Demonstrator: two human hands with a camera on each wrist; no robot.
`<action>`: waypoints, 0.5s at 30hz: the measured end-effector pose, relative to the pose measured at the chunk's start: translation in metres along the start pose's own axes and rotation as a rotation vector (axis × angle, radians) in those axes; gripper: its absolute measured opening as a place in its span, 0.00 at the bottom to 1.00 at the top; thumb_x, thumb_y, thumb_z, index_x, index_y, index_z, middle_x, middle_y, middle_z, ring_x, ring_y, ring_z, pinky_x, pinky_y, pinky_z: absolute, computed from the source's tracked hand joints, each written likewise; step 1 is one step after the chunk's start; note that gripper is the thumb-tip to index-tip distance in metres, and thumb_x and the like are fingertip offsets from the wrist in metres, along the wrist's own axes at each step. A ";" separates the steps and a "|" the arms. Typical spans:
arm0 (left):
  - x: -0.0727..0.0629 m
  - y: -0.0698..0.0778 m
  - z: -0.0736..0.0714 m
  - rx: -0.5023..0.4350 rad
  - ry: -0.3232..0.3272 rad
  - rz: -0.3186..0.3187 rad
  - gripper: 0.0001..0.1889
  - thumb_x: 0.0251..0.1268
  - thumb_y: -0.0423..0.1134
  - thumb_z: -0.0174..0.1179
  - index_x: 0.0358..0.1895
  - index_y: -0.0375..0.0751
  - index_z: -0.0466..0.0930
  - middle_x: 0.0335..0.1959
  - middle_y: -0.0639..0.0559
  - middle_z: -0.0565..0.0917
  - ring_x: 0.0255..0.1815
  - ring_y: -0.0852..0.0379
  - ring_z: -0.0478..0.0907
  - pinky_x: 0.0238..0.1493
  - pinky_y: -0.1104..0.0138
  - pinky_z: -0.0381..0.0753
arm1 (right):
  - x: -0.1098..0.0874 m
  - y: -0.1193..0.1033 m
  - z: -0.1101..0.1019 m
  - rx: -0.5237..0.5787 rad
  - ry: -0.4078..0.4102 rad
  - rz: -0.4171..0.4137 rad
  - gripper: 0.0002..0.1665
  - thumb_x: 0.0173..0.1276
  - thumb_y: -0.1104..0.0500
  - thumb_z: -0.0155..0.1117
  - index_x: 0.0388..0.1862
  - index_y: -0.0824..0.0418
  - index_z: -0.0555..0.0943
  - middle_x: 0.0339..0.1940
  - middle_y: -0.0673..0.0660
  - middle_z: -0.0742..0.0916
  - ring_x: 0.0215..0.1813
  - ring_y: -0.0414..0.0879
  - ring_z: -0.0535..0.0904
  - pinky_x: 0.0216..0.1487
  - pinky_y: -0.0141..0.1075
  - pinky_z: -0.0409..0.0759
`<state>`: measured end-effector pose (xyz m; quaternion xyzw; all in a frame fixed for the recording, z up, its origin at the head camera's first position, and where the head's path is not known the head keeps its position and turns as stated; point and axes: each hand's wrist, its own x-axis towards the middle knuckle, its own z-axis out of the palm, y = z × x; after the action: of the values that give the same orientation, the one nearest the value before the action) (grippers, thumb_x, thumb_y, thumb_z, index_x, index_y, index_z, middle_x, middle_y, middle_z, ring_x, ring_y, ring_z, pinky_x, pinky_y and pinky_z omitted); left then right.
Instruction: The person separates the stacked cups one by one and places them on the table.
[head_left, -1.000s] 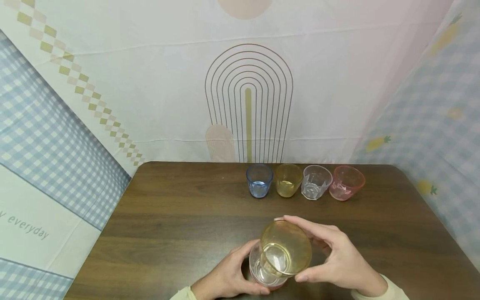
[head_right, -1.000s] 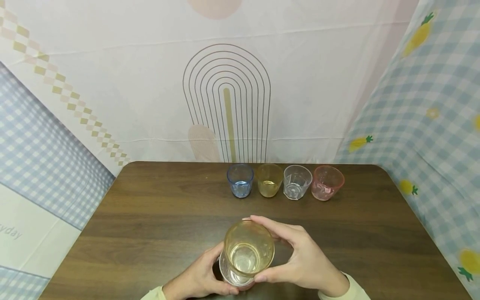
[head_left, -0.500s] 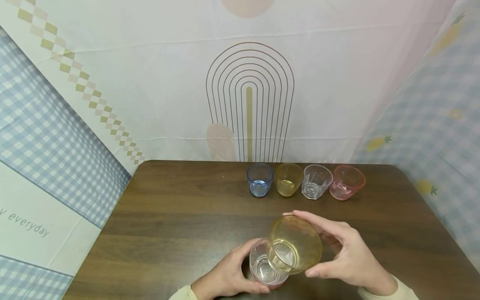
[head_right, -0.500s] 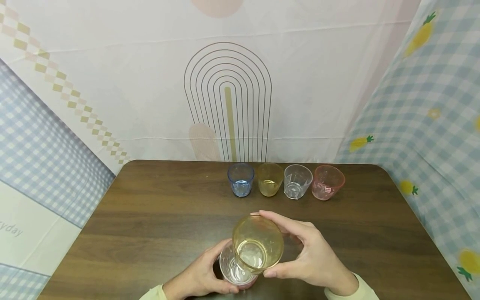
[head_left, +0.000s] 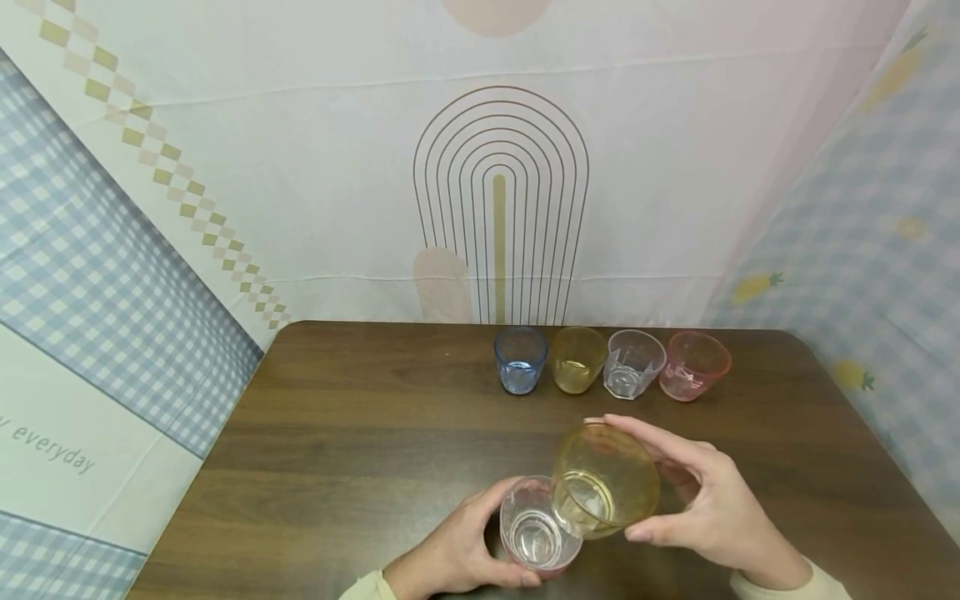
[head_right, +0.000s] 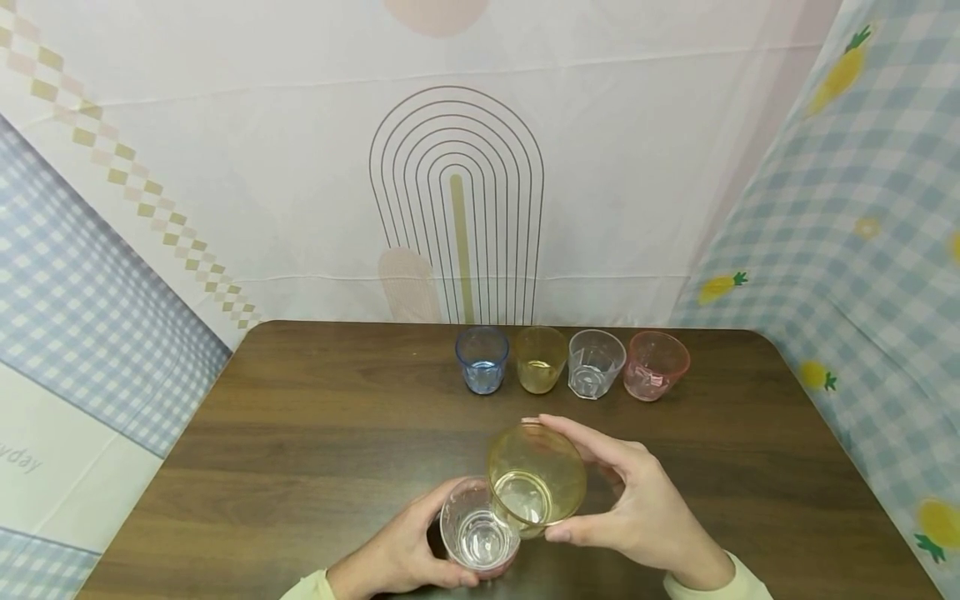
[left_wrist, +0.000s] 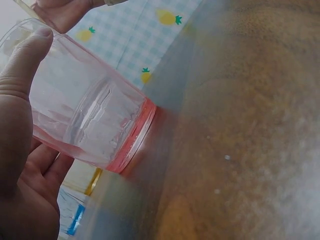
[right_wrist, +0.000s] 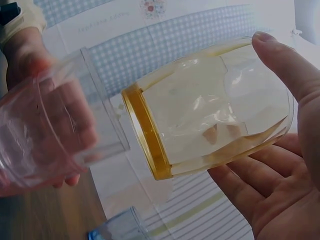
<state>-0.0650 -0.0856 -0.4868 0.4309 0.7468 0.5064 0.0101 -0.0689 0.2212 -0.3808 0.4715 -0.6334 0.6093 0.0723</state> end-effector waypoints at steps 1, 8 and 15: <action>0.000 0.000 0.000 0.000 -0.002 0.005 0.51 0.50 0.41 0.87 0.79 0.45 0.67 0.71 0.48 0.83 0.68 0.55 0.83 0.73 0.63 0.81 | -0.002 0.000 -0.001 -0.002 0.006 0.009 0.57 0.51 0.77 0.83 0.75 0.89 0.61 0.77 0.70 0.79 0.76 0.49 0.80 0.76 0.32 0.78; 0.000 0.000 0.000 0.000 -0.007 -0.002 0.51 0.51 0.42 0.87 0.79 0.46 0.67 0.71 0.49 0.83 0.68 0.56 0.83 0.73 0.63 0.81 | -0.013 0.003 -0.010 -0.010 0.059 0.069 0.58 0.46 0.83 0.80 0.76 0.88 0.62 0.77 0.68 0.80 0.75 0.48 0.81 0.76 0.30 0.77; 0.000 -0.001 0.001 0.005 -0.005 0.004 0.51 0.50 0.42 0.87 0.78 0.46 0.67 0.70 0.49 0.83 0.68 0.56 0.83 0.73 0.63 0.81 | -0.017 0.005 -0.018 0.025 0.067 0.054 0.55 0.53 0.81 0.78 0.76 0.88 0.59 0.75 0.74 0.79 0.76 0.52 0.80 0.77 0.32 0.76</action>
<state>-0.0655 -0.0857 -0.4884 0.4338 0.7472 0.5034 0.0096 -0.0719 0.2441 -0.3907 0.4344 -0.6354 0.6344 0.0711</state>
